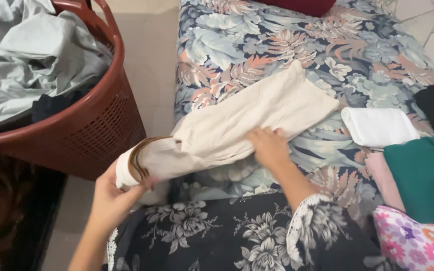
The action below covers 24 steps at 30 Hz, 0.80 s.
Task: The person folds a pink shirt, a green t-shirt, a white tank top, and a beige collared shirt by hand on a bed, placing each folded item into a stack.
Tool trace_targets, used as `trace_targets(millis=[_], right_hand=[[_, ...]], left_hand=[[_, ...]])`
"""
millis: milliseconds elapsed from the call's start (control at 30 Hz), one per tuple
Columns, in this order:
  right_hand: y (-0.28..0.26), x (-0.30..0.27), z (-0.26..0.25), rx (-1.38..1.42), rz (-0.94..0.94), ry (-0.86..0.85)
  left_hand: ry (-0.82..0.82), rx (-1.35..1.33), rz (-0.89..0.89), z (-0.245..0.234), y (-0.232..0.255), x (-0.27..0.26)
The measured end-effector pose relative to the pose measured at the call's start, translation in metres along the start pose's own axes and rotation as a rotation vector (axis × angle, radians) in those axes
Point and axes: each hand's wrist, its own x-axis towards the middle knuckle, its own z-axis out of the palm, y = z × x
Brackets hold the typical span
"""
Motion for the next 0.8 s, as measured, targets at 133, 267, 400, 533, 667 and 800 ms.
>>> trace_targets(millis=[133,267,400,533,667,800], right_hand=[[0.079,0.01,0.024,-0.181,0.316,-0.036],[0.154,0.031,0.018,-0.16,0.511,-0.032],[0.219,0.074,0.001,0.073,0.704,0.133],[0.306,0.132,-0.023,0.422,0.646,0.288],[0.382,0.14,-0.079,0.207,0.165,0.799],[0.424,0.072,-0.13,0.456,0.107,0.788]], left_hand=[[-0.116,0.217,-0.119,-0.033,0.007,0.032],[-0.031,0.403,0.054,-0.06,0.022,0.086],[-0.067,1.601,0.289,-0.054,0.043,0.171],[0.039,1.407,0.165,-0.029,0.071,0.267],[0.21,0.565,0.101,-0.019,0.127,0.296],[0.079,0.29,0.326,-0.023,0.132,0.279]])
